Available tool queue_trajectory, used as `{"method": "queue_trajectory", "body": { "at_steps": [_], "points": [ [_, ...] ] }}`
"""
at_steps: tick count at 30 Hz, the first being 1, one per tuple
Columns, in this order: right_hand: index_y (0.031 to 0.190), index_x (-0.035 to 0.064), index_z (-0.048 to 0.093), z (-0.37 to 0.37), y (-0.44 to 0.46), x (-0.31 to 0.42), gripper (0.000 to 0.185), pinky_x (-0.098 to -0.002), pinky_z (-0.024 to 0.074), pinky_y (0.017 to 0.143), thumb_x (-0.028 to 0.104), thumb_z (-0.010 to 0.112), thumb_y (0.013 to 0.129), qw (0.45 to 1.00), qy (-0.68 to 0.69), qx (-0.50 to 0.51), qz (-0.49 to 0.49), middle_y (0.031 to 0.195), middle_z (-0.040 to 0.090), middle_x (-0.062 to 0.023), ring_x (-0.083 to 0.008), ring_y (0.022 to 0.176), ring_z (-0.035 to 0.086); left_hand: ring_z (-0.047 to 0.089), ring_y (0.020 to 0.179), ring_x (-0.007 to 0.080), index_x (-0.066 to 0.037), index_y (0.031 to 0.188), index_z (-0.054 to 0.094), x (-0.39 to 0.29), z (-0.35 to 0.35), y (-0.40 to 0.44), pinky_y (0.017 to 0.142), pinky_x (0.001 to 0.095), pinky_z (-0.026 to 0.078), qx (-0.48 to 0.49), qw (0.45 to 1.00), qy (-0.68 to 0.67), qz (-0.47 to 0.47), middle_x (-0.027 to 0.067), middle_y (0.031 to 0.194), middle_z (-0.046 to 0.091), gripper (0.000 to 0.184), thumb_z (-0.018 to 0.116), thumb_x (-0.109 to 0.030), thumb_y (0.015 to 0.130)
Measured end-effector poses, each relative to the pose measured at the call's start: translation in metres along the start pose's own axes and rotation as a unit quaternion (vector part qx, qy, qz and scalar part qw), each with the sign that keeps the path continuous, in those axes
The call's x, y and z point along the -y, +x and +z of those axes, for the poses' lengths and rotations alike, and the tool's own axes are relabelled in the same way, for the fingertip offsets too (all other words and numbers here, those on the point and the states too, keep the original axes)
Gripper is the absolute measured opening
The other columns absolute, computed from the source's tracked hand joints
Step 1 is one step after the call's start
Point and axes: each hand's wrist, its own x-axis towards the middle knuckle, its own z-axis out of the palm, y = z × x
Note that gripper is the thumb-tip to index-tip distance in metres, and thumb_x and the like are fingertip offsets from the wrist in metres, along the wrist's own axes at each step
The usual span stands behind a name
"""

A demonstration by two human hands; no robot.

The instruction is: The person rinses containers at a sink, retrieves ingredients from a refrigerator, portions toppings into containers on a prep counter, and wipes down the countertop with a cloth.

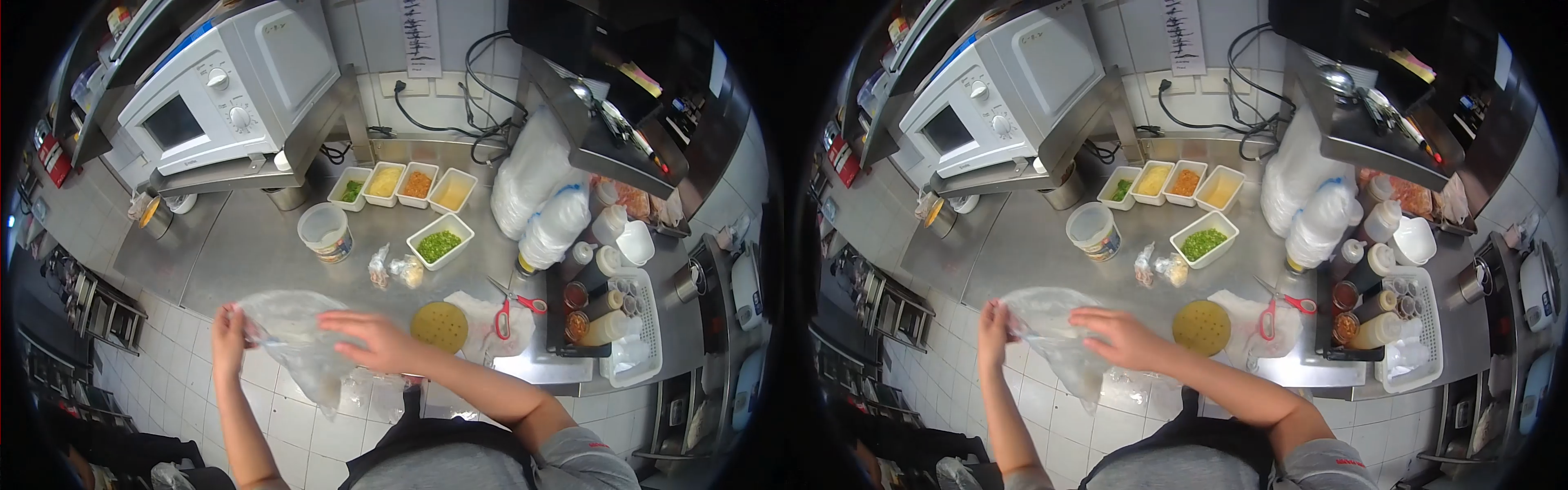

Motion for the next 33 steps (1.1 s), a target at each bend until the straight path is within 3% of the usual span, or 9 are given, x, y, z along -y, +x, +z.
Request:
{"method": "queue_trajectory", "body": {
  "at_steps": [6,9,10,12,14,18,23,26,33],
  "points": [
    [0.115,0.0012,0.061,-0.092,-0.069,-0.039,0.035,-0.0388,0.0494,0.088,0.017,0.066,0.084,0.972,-0.161,-0.113,0.126,0.110,0.064,-0.0169,-0.0333,0.100,0.063,0.066,0.067,0.0117,-0.011,0.104,0.051,-0.030,-0.011,0.063,0.046,0.0224,0.049,-0.116,0.986,-0.041,0.113,-0.0012,0.074,0.060,0.018,0.044,-0.027,0.101],
    [0.119,0.0019,0.058,-0.107,-0.084,-0.083,0.046,-0.0399,0.0523,0.076,0.024,0.071,0.080,0.909,-0.178,-0.193,0.323,0.092,0.067,-0.0174,-0.0345,0.083,0.066,0.066,0.086,0.0219,-0.005,0.122,0.045,0.004,-0.004,0.100,0.065,0.0332,0.055,-0.016,0.993,0.018,0.118,0.0135,0.101,0.062,0.033,0.051,-0.028,0.098],
    [0.120,0.0020,0.057,-0.112,-0.082,-0.092,0.049,-0.0405,0.0527,0.073,0.025,0.072,0.079,0.878,-0.165,-0.209,0.399,0.086,0.067,-0.0175,-0.0348,0.079,0.066,0.061,0.097,0.0268,-0.005,0.127,0.041,0.020,0.011,0.108,0.074,0.0390,0.052,-0.062,0.976,0.088,0.187,0.0171,0.112,0.056,0.041,0.055,-0.027,0.095],
    [0.121,0.0040,0.057,-0.098,-0.073,-0.110,0.053,-0.0394,0.0530,0.070,0.030,0.073,0.078,0.883,-0.161,-0.227,0.378,0.084,0.067,-0.0176,-0.0321,0.077,0.067,0.050,0.119,0.0364,-0.005,0.138,0.032,0.045,0.051,0.110,0.091,0.0504,0.046,-0.155,0.908,0.221,0.321,0.0244,0.134,0.044,0.061,0.063,-0.026,0.090],
    [0.120,0.0046,0.058,-0.083,-0.061,-0.132,0.053,-0.0395,0.0530,0.068,0.032,0.074,0.078,0.885,-0.182,-0.238,0.356,0.081,0.067,-0.0178,-0.0317,0.075,0.067,0.025,0.135,0.0458,-0.006,0.147,0.019,-0.009,0.103,0.053,0.105,0.0602,0.027,-0.209,0.873,0.352,0.267,0.0273,0.149,0.021,0.088,0.072,-0.024,0.080],
    [0.100,0.0009,0.065,-0.081,-0.052,-0.167,0.031,-0.0435,0.0515,0.063,0.022,0.071,0.079,0.877,-0.290,-0.267,0.273,0.068,0.064,-0.0199,-0.0378,0.066,0.064,0.022,0.136,0.0463,-0.008,0.141,0.034,-0.036,0.178,0.047,0.109,0.0640,0.015,-0.012,0.870,0.257,0.421,0.0238,0.148,0.024,0.080,0.074,-0.016,0.072],
    [0.087,-0.0006,0.066,-0.124,-0.099,-0.154,0.013,-0.0459,0.0490,0.062,0.011,0.066,0.081,0.850,-0.362,-0.292,0.249,0.074,0.064,-0.0225,-0.0409,0.068,0.062,0.026,0.137,0.0379,-0.013,0.122,0.057,-0.046,0.272,0.074,0.108,0.0658,0.015,0.125,0.824,0.289,0.472,0.0120,0.147,0.033,0.051,0.071,-0.012,0.073],
    [0.087,-0.0005,0.065,-0.158,-0.115,-0.145,0.010,-0.0460,0.0488,0.065,0.007,0.065,0.080,0.828,-0.381,-0.300,0.280,0.079,0.063,-0.0224,-0.0410,0.073,0.062,0.028,0.137,0.0324,-0.014,0.124,0.056,-0.037,0.339,0.109,0.109,0.0636,0.016,0.182,0.760,0.308,0.543,0.0098,0.143,0.039,0.051,0.070,-0.012,0.075],
    [0.092,0.0000,0.063,-0.213,-0.089,-0.195,0.013,-0.0515,0.0478,0.072,0.003,0.054,0.083,0.805,-0.439,-0.269,0.295,0.087,0.062,-0.0253,-0.0453,0.080,0.060,0.051,0.111,0.0240,-0.013,0.101,0.070,-0.026,0.433,0.169,0.108,0.0575,0.022,0.189,0.740,0.336,0.551,0.0057,0.099,0.060,0.024,0.061,-0.010,0.079]
  ]
}}
